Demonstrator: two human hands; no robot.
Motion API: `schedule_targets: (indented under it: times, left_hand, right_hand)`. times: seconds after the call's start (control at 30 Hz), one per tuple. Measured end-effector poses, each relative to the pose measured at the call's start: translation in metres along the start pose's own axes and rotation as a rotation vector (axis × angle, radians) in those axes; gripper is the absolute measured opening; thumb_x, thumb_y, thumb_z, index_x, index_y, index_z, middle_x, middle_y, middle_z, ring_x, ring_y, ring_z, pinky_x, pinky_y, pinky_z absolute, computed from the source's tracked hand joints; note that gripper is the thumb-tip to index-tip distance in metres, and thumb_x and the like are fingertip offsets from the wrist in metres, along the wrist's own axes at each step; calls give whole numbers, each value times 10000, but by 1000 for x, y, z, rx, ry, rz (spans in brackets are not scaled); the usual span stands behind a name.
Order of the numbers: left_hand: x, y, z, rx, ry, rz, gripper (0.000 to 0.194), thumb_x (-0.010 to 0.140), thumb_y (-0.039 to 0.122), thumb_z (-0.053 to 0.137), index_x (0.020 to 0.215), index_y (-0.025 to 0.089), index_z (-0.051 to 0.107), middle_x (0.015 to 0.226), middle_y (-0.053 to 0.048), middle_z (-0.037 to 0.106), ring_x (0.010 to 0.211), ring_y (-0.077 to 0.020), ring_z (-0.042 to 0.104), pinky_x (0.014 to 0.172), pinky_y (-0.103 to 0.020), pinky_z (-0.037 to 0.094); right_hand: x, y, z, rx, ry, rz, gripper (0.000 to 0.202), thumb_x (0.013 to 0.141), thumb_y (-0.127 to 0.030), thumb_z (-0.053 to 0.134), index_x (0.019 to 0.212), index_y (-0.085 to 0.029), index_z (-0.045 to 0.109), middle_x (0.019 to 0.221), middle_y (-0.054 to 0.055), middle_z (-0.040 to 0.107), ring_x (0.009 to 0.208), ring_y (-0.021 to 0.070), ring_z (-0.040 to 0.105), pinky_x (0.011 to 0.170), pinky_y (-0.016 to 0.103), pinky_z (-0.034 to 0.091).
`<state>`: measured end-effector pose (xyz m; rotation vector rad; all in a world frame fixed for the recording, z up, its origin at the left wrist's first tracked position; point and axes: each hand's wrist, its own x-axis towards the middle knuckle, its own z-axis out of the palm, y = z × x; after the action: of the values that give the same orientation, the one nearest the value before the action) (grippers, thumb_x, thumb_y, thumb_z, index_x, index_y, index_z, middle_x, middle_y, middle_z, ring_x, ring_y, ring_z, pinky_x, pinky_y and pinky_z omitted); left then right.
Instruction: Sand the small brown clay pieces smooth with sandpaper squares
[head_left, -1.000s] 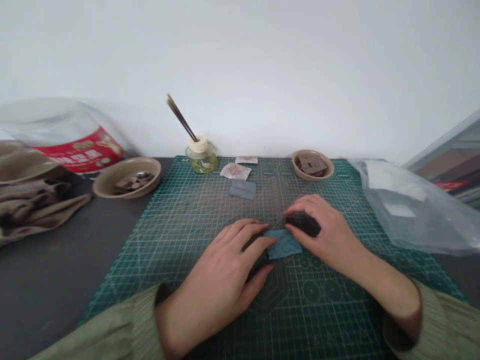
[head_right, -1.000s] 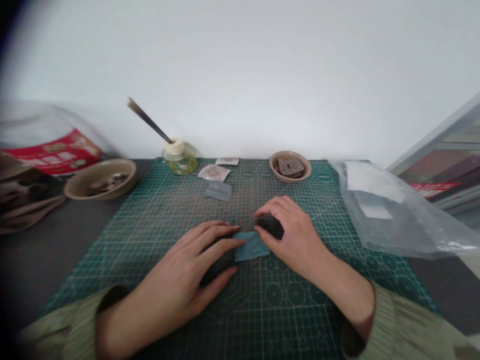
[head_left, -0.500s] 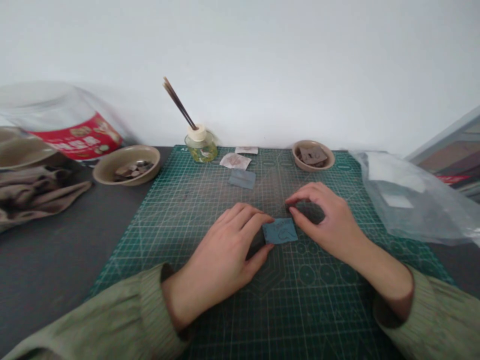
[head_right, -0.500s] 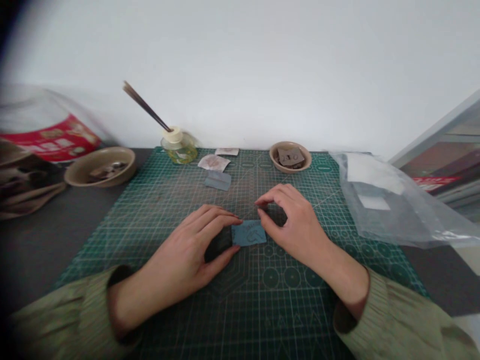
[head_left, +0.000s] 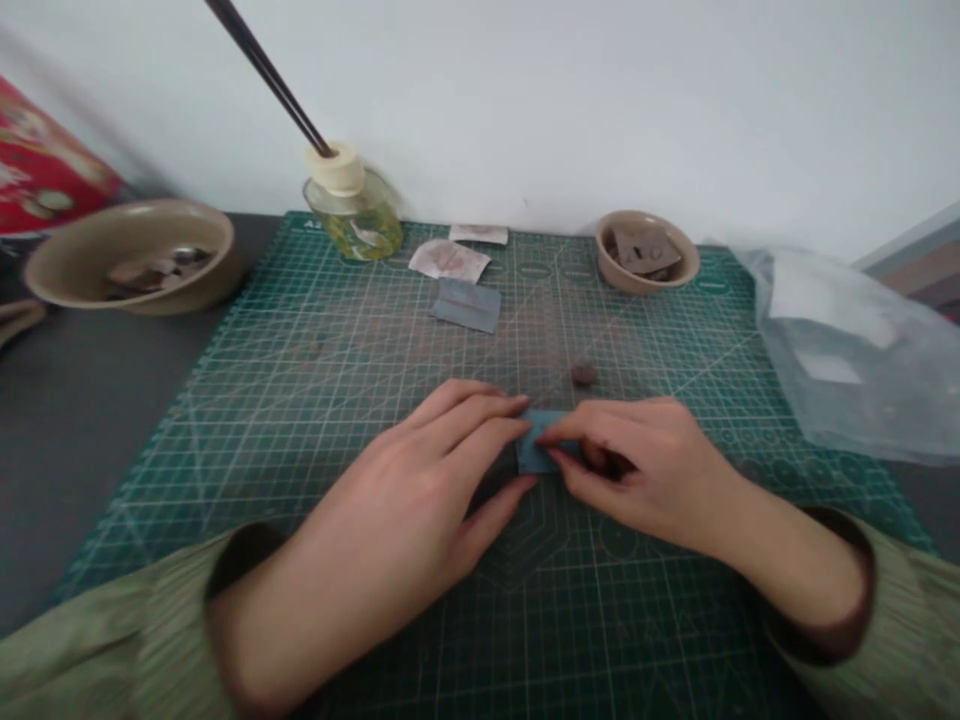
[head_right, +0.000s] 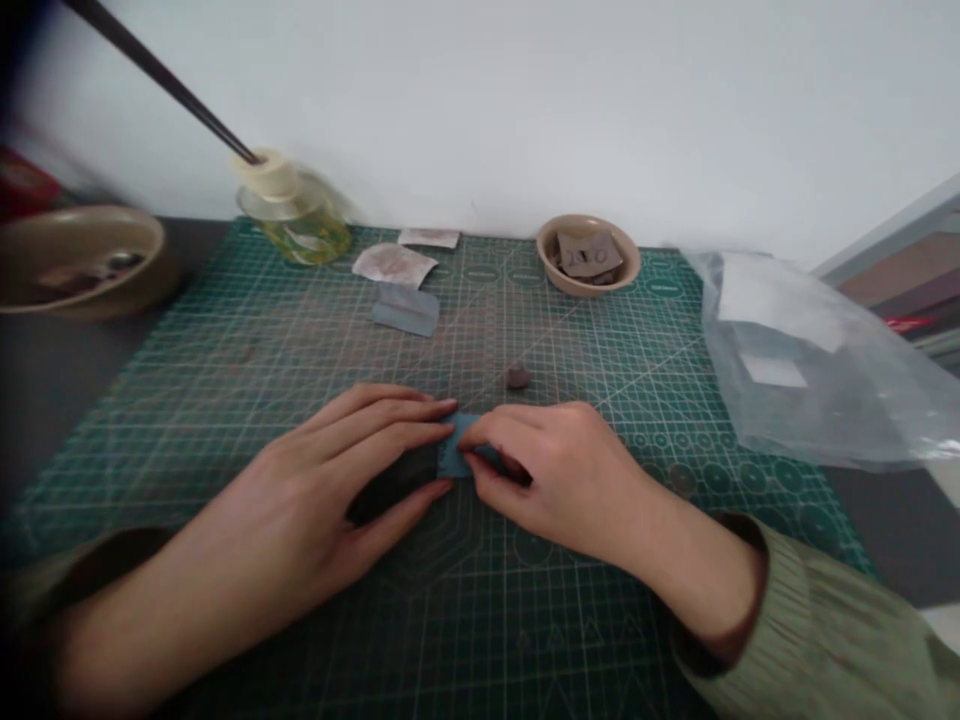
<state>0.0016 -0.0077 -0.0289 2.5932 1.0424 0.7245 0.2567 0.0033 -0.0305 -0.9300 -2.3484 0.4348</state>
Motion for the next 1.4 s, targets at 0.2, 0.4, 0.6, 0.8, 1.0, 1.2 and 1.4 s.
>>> schedule_targets:
  times: [0.2, 0.4, 0.6, 0.8, 1.0, 1.2, 1.4]
  left_hand:
    - [-3, 2, -3, 27, -22, -6, 277, 1097, 239, 650, 1339, 144, 745, 1367, -139, 724, 1279, -310, 669, 1072, -528, 660]
    - [-4, 1, -1, 42, -18, 25, 275, 1122, 244, 613, 1354, 139, 718, 1358, -128, 727, 1294, -303, 654, 1126, -523, 634]
    - [-6, 0, 1, 19, -10, -6, 293, 1103, 242, 647, 1388, 193, 693, 1392, -87, 735, 1319, -303, 656, 1152, -507, 622]
    - [-11, 0, 3, 12, -20, -41, 342, 1086, 227, 672, 1427, 252, 683, 1446, -50, 726, 1357, -299, 656, 1206, -526, 595]
    - [-12, 1, 4, 15, -14, -72, 346, 1097, 251, 664, 1440, 296, 673, 1464, -24, 711, 1378, -288, 648, 1217, -504, 593]
    - [-11, 2, 6, 22, -7, -74, 331, 1096, 239, 668, 1424, 280, 683, 1463, -21, 712, 1382, -279, 643, 1216, -477, 599]
    - [-12, 2, 4, -8, 8, -81, 328, 1083, 225, 686, 1405, 284, 707, 1441, -23, 728, 1369, -283, 671, 1227, -485, 604]
  right_hand:
    - [1, -4, 0, -31, -20, -3, 96, 1037, -143, 697, 1069, -168, 785, 792, -27, 733, 586, 102, 590, 582, 265, 439]
    - [1, -6, -2, -100, -55, 3, 109, 1065, -169, 680, 1092, -202, 781, 822, -25, 780, 600, 108, 636, 587, 273, 475]
    - [-1, -7, -5, -160, -77, -4, 113, 1087, -218, 681, 1052, -224, 789, 891, -7, 825, 705, 134, 749, 631, 278, 533]
    - [-4, -7, -5, -200, -85, -4, 145, 1108, -263, 665, 1070, -256, 805, 868, -9, 832, 672, 148, 754, 592, 295, 532]
    - [-8, -6, -8, -244, -130, -18, 193, 1142, -293, 624, 1064, -271, 800, 868, -8, 822, 649, 154, 728, 576, 319, 507]
    - [-7, -8, -9, -228, -136, -52, 185, 1127, -262, 632, 1091, -245, 813, 845, 6, 806, 622, 162, 716, 548, 331, 500]
    - [-6, -9, -9, -230, -143, -43, 204, 1143, -277, 608, 1048, -285, 788, 814, -17, 799, 634, 163, 721, 570, 326, 528]
